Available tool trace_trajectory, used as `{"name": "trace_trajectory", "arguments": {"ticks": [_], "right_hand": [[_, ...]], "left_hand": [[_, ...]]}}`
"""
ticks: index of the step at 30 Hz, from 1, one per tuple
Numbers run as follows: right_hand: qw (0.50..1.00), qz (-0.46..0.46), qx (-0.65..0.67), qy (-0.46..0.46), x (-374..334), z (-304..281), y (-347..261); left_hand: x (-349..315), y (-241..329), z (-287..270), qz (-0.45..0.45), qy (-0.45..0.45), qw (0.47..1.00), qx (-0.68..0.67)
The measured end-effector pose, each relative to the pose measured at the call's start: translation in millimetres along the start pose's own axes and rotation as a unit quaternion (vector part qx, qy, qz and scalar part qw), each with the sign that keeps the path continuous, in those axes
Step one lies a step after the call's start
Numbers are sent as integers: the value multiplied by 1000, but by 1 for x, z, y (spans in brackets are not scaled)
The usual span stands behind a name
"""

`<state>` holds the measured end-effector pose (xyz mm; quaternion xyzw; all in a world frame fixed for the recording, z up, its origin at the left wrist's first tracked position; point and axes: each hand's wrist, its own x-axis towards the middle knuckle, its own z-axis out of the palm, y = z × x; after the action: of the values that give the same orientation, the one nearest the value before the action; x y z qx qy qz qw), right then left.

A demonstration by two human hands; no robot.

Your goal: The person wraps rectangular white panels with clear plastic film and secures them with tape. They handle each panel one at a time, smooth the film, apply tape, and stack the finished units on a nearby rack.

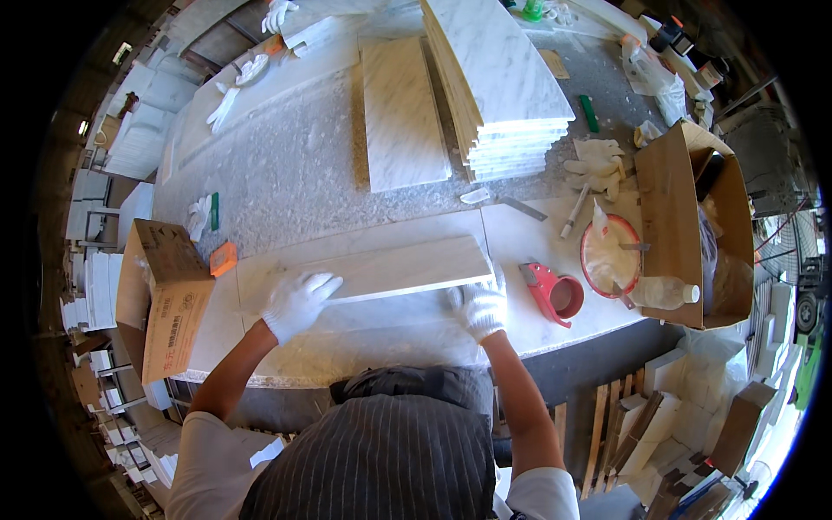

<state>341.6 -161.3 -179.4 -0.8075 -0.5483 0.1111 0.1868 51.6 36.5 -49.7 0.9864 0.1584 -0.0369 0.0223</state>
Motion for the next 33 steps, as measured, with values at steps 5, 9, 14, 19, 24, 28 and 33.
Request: {"name": "trace_trajectory", "arguments": {"ticks": [5, 9, 14, 19, 24, 28, 33], "right_hand": [[999, -30, -6, 34, -3, 14, 10], [999, -32, -21, 16, -4, 18, 15], [997, -41, 14, 60, -10, 27, 30], [985, 50, 69, 152, -11, 12, 19], [969, 64, 222, 84, -7, -6, 33], [964, 54, 259, 3, 4, -32, 40], [953, 38, 299, 19, 1, -27, 52]], "left_hand": [[-8, 5, 9, -5, -1, 1000, -24], [-8, 10, 5, -12, -29, 999, -14], [-17, 13, 21, 0, 7, 1000, 16], [-25, 25, 38, -42, 30, 999, 4], [-33, 35, 55, 12, 80, 995, 66], [-38, 45, 73, 23, 107, 992, 62], [-40, 53, 85, -14, 61, 998, 6]]}}
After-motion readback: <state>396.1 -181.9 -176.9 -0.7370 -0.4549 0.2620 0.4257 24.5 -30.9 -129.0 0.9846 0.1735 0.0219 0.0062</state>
